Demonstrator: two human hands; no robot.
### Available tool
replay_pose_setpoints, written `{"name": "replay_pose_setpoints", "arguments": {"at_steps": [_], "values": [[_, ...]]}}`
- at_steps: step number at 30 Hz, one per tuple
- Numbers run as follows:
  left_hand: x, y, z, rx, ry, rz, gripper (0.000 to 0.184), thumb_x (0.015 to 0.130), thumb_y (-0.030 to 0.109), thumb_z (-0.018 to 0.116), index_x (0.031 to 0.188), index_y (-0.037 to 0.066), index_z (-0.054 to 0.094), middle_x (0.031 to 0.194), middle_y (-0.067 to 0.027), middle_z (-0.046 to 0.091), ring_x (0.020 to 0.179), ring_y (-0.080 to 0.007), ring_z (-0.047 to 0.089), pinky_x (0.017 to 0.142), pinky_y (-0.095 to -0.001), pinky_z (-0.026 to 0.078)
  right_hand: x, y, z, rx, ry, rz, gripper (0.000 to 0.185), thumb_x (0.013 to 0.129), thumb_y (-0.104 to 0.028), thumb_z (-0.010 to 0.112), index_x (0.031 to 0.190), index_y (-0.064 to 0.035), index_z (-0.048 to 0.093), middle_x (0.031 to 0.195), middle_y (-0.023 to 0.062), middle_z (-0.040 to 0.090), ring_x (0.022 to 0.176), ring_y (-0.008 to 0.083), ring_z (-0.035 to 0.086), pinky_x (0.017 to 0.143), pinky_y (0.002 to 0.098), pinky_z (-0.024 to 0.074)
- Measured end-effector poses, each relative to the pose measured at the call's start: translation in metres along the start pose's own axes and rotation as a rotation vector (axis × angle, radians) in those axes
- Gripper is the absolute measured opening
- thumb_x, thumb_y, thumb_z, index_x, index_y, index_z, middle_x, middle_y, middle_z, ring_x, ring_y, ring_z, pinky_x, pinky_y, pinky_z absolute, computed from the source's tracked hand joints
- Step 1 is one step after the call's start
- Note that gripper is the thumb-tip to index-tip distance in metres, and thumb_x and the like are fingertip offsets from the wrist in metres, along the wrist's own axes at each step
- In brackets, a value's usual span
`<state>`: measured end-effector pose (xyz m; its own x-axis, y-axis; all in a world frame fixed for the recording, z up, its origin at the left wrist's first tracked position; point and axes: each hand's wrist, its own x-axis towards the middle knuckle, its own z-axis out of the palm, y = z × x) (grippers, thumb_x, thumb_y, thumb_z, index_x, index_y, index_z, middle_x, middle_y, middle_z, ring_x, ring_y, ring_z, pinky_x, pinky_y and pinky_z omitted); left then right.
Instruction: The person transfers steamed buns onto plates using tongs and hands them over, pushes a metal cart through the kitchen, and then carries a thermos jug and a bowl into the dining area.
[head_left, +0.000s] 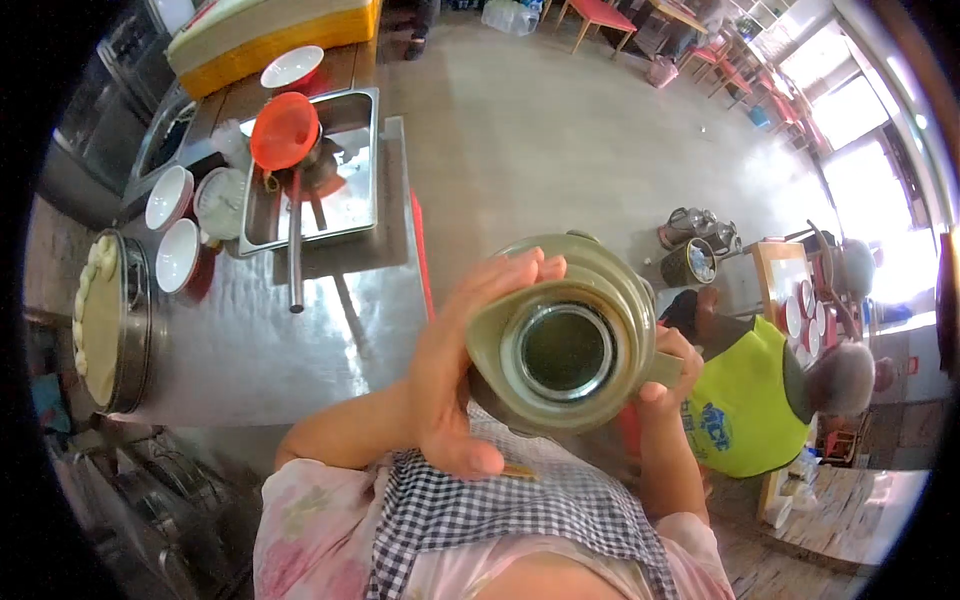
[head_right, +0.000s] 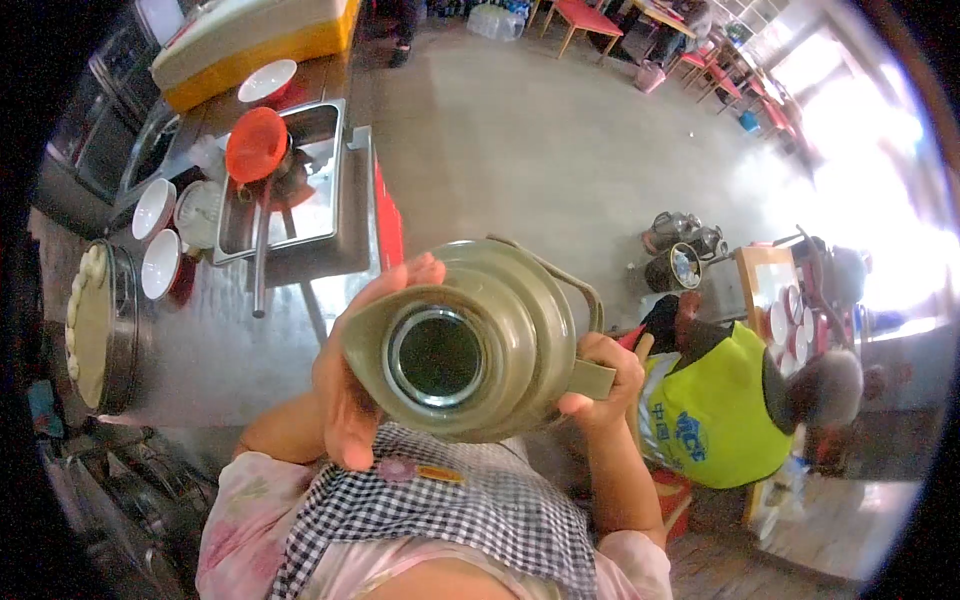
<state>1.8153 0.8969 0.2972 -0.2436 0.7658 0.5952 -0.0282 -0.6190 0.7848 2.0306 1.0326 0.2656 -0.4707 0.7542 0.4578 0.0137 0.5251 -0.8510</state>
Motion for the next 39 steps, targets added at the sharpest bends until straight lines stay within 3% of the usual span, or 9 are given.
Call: {"name": "replay_pose_setpoints", "arguments": {"at_steps": [9,14,23,25,26,27,28,32,39], "values": [[0.071,-0.068,0.002,0.063,0.034,-0.009,0.102,0.073,0.064,0.056,0.135,-0.009,0.019,0.137,-0.0251,0.031,0.129,-0.0316,0.029,0.106,-0.0437,0.021,0.093,0.065,-0.028,0.039,-0.061,0.058,0.072,0.056,-0.07,0.069,0.063,-0.0008,0.049,0.06,0.0003,0.048,0.052,0.0091,0.042,0.046,0.0242,0.0316],[0.126,-0.118,0.003,-0.109,0.139,-0.181,0.089,0.084,0.065,0.037,0.133,-0.009,0.028,0.133,-0.0211,0.04,0.127,-0.0256,0.036,0.106,-0.0387,0.026,0.148,0.136,-0.055,0.006,-0.086,0.098,0.074,0.056,-0.071,0.069,0.065,0.0004,0.05,0.061,-0.0004,0.047,0.056,0.0101,0.043,0.05,0.0253,0.0349],[0.2,-0.246,-0.197,-0.48,1.375,-0.273,0.039,0.091,0.037,0.046,0.102,0.0,0.049,0.094,-0.0147,0.058,0.088,-0.0245,0.058,0.078,-0.0378,0.049,0.246,0.214,-0.084,-0.074,-0.161,0.172,0.057,0.057,-0.048,0.078,0.065,0.0003,0.049,0.059,-0.0023,0.041,0.057,0.0095,0.04,0.05,0.0268,0.0339],[0.182,-0.282,-0.289,-0.484,1.238,-0.101,0.038,0.084,0.028,0.059,0.107,0.002,0.044,0.09,-0.0174,0.056,0.083,-0.0264,0.057,0.077,-0.0383,0.05,0.271,0.237,-0.094,-0.103,-0.168,0.219,0.054,0.057,-0.045,0.078,0.066,0.0005,0.05,0.06,-0.0015,0.044,0.057,0.0098,0.041,0.051,0.0269,0.0355],[0.172,-0.291,-0.324,-0.111,1.164,-0.149,0.043,0.081,0.021,0.062,0.115,0.003,0.044,0.092,-0.0153,0.057,0.084,-0.0236,0.057,0.075,-0.0359,0.05,0.278,0.249,-0.1,-0.13,-0.128,0.248,0.052,0.056,-0.043,0.079,0.066,0.0006,0.051,0.06,-0.001,0.045,0.058,0.01,0.042,0.051,0.027,0.0363],[0.184,-0.274,-0.325,0.905,0.944,-0.304,0.047,0.08,0.018,0.064,0.119,0.005,0.041,0.08,-0.0105,0.054,0.07,-0.0187,0.054,0.061,-0.0314,0.05,0.283,0.265,-0.104,-0.212,-0.099,0.274,0.047,0.056,-0.037,0.078,0.07,0.0019,0.057,0.062,0.0026,0.053,0.058,0.0128,0.048,0.054,0.0282,0.0405],[0.202,-0.272,-0.347,1.155,0.851,-0.297,0.047,0.08,0.018,0.063,0.119,0.005,0.041,0.081,-0.0107,0.054,0.07,-0.0189,0.054,0.062,-0.0316,0.05,0.283,0.263,-0.107,-0.306,-0.062,0.267,0.044,0.056,-0.034,0.078,0.074,0.0019,0.06,0.065,0.0057,0.057,0.059,0.0148,0.051,0.057,0.0289,0.0424],[0.276,-0.295,-0.402,0.3,1.016,-0.331,0.045,0.08,0.017,0.061,0.119,0.004,0.041,0.084,-0.0116,0.054,0.074,-0.0198,0.054,0.064,-0.0323,0.05,0.324,0.26,-0.088,-0.403,0.065,0.402,0.045,0.055,-0.034,0.08,0.077,0.0009,0.061,0.067,0.0126,0.058,0.058,0.021,0.052,0.058,0.0331,0.0426],[0.308,-0.45,-0.249,0.21,0.604,-0.994,0.043,0.082,0.016,0.057,0.119,0.002,0.042,0.091,-0.0131,0.053,0.079,-0.0215,0.053,0.067,-0.0334,0.049,0.416,0.29,-0.082,-0.38,0.166,0.466,0.042,0.061,-0.03,0.08,0.073,0.0018,0.057,0.059,0.0091,0.05,0.056,0.0137,0.043,0.053,0.0308,0.0394]]}}
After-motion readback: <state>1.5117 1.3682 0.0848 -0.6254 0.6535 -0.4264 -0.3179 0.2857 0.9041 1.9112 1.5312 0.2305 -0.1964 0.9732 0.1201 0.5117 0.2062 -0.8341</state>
